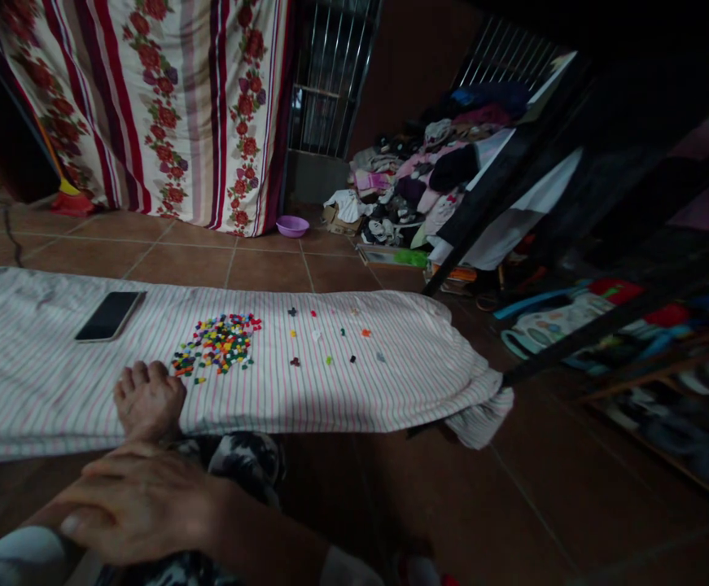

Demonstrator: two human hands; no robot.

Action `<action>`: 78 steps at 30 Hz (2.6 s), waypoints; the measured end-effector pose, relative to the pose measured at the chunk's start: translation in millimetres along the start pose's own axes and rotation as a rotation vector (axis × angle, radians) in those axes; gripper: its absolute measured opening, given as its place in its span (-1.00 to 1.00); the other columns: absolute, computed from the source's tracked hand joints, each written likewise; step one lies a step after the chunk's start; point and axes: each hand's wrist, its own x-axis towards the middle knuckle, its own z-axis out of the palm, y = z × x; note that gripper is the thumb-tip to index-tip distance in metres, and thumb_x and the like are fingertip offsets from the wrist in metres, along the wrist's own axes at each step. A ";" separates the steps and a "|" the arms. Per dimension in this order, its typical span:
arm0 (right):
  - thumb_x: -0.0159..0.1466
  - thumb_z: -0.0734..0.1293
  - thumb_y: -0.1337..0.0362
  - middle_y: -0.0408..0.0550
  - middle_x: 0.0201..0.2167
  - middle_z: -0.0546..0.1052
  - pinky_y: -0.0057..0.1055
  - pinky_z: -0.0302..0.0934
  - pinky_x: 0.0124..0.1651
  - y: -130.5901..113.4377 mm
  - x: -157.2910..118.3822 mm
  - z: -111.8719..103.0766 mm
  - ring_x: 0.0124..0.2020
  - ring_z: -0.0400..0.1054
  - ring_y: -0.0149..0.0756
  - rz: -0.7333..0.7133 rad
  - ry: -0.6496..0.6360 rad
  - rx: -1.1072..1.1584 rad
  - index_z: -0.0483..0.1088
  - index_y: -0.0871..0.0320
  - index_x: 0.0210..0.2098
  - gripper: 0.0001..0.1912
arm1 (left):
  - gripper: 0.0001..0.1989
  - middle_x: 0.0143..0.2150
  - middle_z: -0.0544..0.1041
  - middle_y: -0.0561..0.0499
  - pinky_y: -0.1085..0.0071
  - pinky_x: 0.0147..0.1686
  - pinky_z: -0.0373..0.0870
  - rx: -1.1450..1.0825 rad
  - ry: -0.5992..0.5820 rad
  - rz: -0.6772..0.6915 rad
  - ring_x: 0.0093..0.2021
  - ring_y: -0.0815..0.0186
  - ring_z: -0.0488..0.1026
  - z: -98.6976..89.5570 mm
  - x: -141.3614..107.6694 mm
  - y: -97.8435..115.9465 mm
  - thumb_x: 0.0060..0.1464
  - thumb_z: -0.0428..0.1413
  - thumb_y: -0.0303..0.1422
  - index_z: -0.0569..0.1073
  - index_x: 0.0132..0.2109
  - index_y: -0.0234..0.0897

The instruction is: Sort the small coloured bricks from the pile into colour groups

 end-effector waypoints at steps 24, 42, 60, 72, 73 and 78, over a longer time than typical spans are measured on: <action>0.31 0.18 0.42 -0.08 -0.12 0.50 -0.49 0.16 -0.13 221.9 -5.5 -103.2 -0.11 0.36 -0.35 0.677 0.455 -0.406 0.41 0.10 -0.14 -0.77 | -0.57 0.18 0.32 -0.38 0.06 0.21 0.05 0.115 0.006 0.009 0.26 -0.08 0.14 6.3 2.9 -0.1 0.15 -0.14 -0.32 0.39 0.03 -0.49; 0.27 0.22 0.40 -0.06 -0.16 0.50 -0.48 0.18 -0.15 235.9 0.7 -103.3 -0.17 0.37 -0.35 0.673 0.421 -0.430 0.43 0.09 -0.13 -0.77 | -0.56 0.19 0.31 -0.35 0.08 0.24 0.02 0.144 0.007 0.007 0.27 -0.07 0.13 7.5 2.7 0.2 0.15 -0.15 -0.33 0.39 0.05 -0.48; 0.11 0.19 0.47 -0.13 -0.32 0.48 -0.43 0.25 -0.14 246.7 -48.2 -116.4 -0.29 0.36 -0.35 0.564 0.805 -0.287 0.39 0.10 -0.25 -0.74 | -0.61 0.07 0.37 -0.32 0.11 0.13 0.13 0.169 0.010 0.042 0.18 -0.03 0.20 -2.1 2.4 3.2 0.14 -0.18 -0.32 0.41 -0.06 -0.44; 0.09 0.20 0.46 -0.09 -0.36 0.51 -0.43 0.26 -0.15 282.6 -113.5 -176.2 -0.34 0.38 -0.34 0.871 1.042 -0.374 0.43 0.14 -0.30 -0.76 | -0.65 0.04 0.36 -0.29 0.09 0.13 0.11 0.141 0.011 0.050 0.20 -0.02 0.17 -0.1 2.2 1.8 0.11 -0.15 -0.32 0.39 -0.07 -0.37; 0.09 0.20 0.47 -0.09 -0.36 0.51 -0.43 0.26 -0.14 284.8 -118.0 -180.8 -0.33 0.39 -0.34 0.910 1.029 -0.390 0.43 0.15 -0.30 -0.76 | -0.65 0.05 0.35 -0.28 0.09 0.14 0.10 0.142 0.016 0.046 0.21 -0.01 0.16 0.2 2.1 2.0 0.12 -0.16 -0.32 0.39 -0.06 -0.37; 0.11 0.20 0.50 -0.04 -0.28 0.53 -0.44 0.23 -0.09 290.3 -134.2 -200.0 -0.20 0.41 -0.31 1.065 0.870 -0.516 0.47 0.16 -0.25 -0.70 | -0.67 0.06 0.35 -0.26 0.10 0.16 0.10 0.157 0.003 0.040 0.23 -0.01 0.16 0.4 1.7 3.7 0.15 -0.17 -0.31 0.38 -0.07 -0.34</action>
